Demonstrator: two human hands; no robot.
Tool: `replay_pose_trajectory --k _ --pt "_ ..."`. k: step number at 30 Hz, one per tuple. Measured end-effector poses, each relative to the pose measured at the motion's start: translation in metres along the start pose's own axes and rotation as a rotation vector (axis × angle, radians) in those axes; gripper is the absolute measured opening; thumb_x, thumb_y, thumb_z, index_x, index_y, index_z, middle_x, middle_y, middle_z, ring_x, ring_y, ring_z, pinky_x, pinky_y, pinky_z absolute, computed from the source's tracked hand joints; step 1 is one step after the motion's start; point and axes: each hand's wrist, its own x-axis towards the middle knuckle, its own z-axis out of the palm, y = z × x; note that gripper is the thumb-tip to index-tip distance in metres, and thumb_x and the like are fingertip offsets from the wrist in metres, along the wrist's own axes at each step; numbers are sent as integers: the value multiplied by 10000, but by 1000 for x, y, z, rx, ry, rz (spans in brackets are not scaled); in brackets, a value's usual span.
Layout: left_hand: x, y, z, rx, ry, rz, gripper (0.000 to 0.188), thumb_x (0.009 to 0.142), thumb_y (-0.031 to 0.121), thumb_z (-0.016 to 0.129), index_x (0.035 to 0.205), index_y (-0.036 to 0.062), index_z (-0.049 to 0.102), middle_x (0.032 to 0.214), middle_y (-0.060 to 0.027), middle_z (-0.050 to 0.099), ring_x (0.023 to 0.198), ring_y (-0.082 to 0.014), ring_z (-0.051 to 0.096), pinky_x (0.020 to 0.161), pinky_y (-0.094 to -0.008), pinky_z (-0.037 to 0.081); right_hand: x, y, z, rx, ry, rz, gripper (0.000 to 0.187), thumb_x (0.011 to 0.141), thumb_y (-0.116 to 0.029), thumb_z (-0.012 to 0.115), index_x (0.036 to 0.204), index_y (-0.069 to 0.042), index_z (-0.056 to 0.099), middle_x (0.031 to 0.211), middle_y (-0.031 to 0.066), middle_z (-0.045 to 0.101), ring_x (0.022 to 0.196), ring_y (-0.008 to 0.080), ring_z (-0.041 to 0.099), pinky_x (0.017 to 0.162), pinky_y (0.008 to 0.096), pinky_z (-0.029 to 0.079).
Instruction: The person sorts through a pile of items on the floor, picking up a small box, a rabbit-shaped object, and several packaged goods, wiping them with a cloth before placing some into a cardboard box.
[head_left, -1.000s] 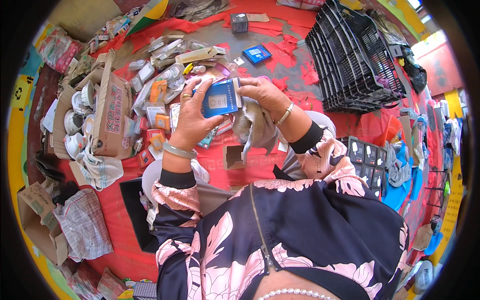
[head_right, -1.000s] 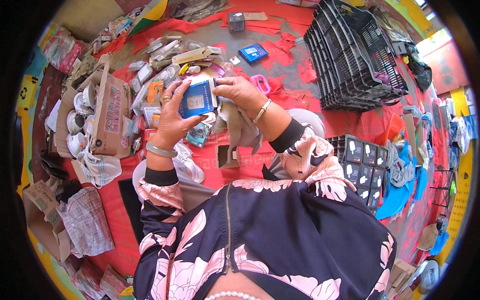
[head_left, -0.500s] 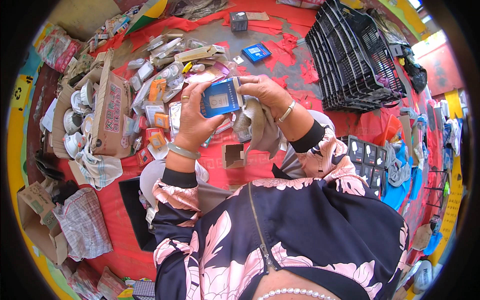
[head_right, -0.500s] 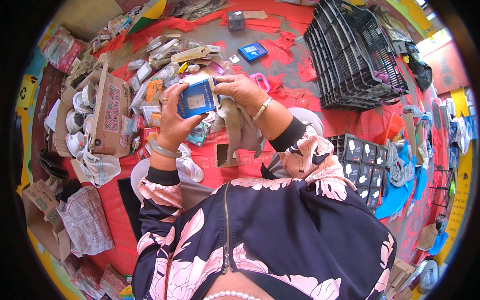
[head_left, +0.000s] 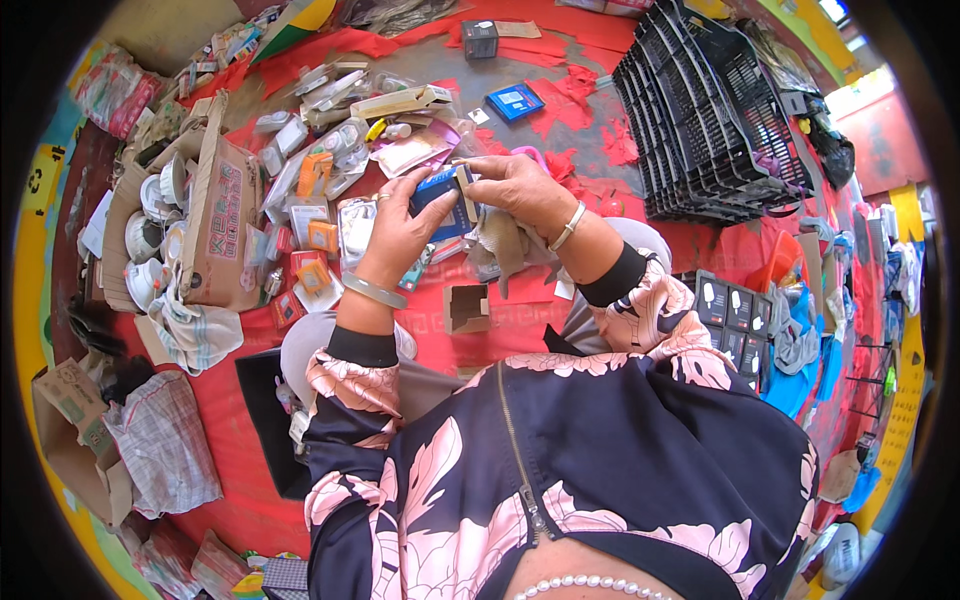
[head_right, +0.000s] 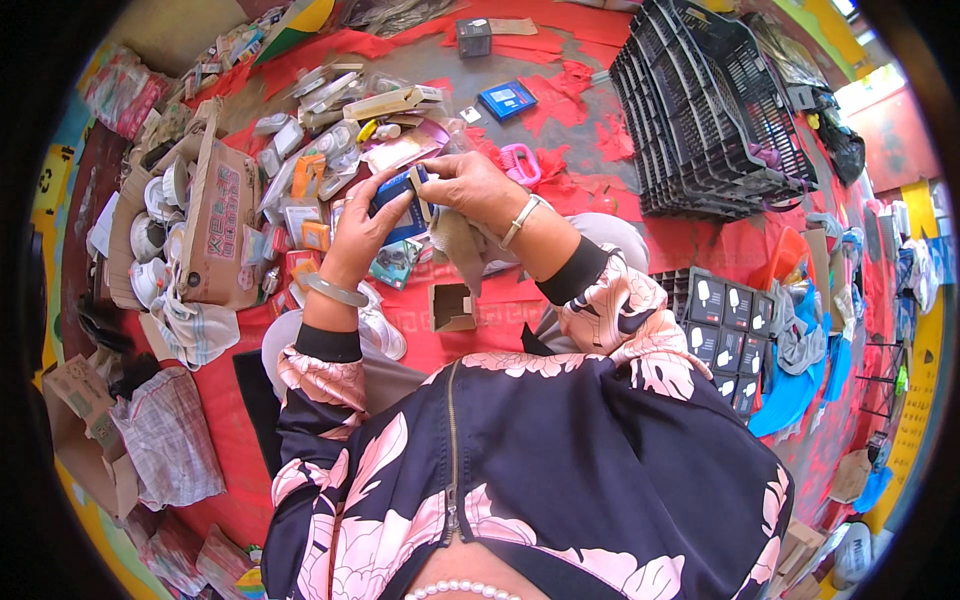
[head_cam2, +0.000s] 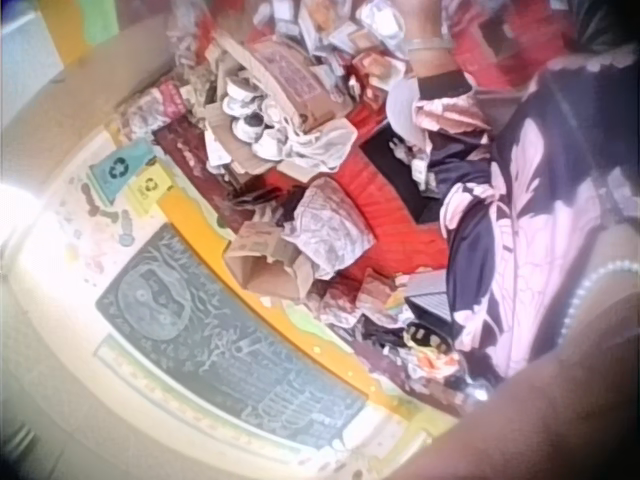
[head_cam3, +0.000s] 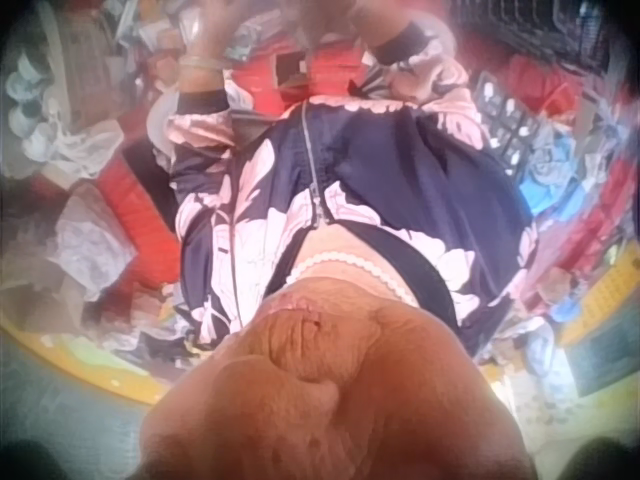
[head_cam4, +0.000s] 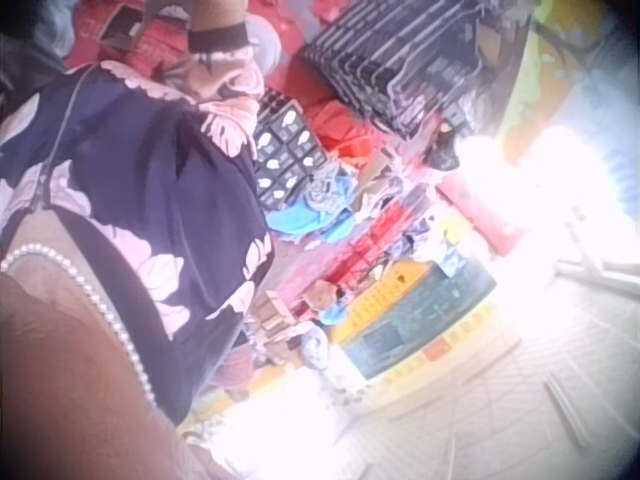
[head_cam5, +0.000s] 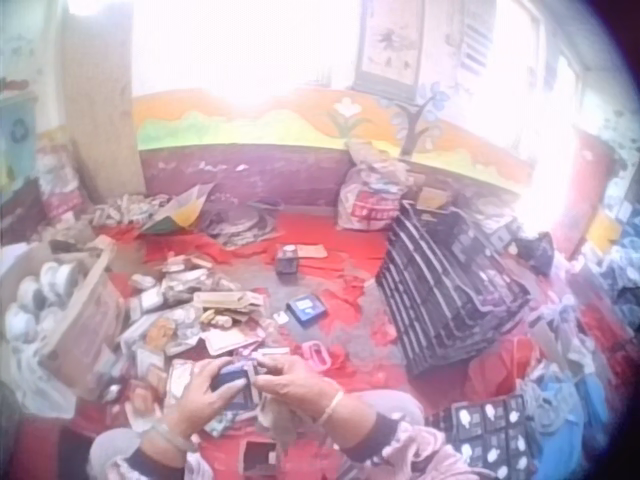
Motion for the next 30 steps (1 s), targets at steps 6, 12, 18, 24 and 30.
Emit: replay_pose_trajectory --k 6,12,18,24,30 --pt "-2 5 -1 -33 -22 -122 628 688 333 732 1170 -7 517 1140 -209 450 990 -275 524 846 -342 450 0 -3 -2 44 -51 39 339 792 -95 647 1102 29 590 881 40 626 725 90 586 645 233 486" --pt "-3 -6 4 -348 -119 -287 571 750 214 686 1209 -29 449 1049 -92 538 903 -144 553 810 -261 459 5 4 -5 27 -66 69 355 781 -109 681 1093 33 591 870 49 635 706 100 597 619 240 496" --pt "-2 -10 5 -416 -94 -324 689 696 279 711 1228 -73 451 1127 -173 471 1005 -223 533 849 -301 456 5 6 -4 19 -64 59 346 785 -117 682 1079 41 591 873 53 637 717 109 602 619 245 499" --pt "-3 -1 5 -541 -144 -354 723 710 250 680 1269 -103 388 1159 -165 470 1003 -194 528 853 -281 438 5 9 -2 -7 -3 24 320 774 -108 688 1047 37 604 872 48 636 729 98 585 637 249 487" --pt "-4 1 7 -568 -152 -324 700 744 240 646 1278 -112 361 1065 -129 524 924 -144 534 813 -258 442 2 4 0 -74 2 44 334 753 -100 707 1047 30 615 861 39 632 736 90 575 645 246 477"
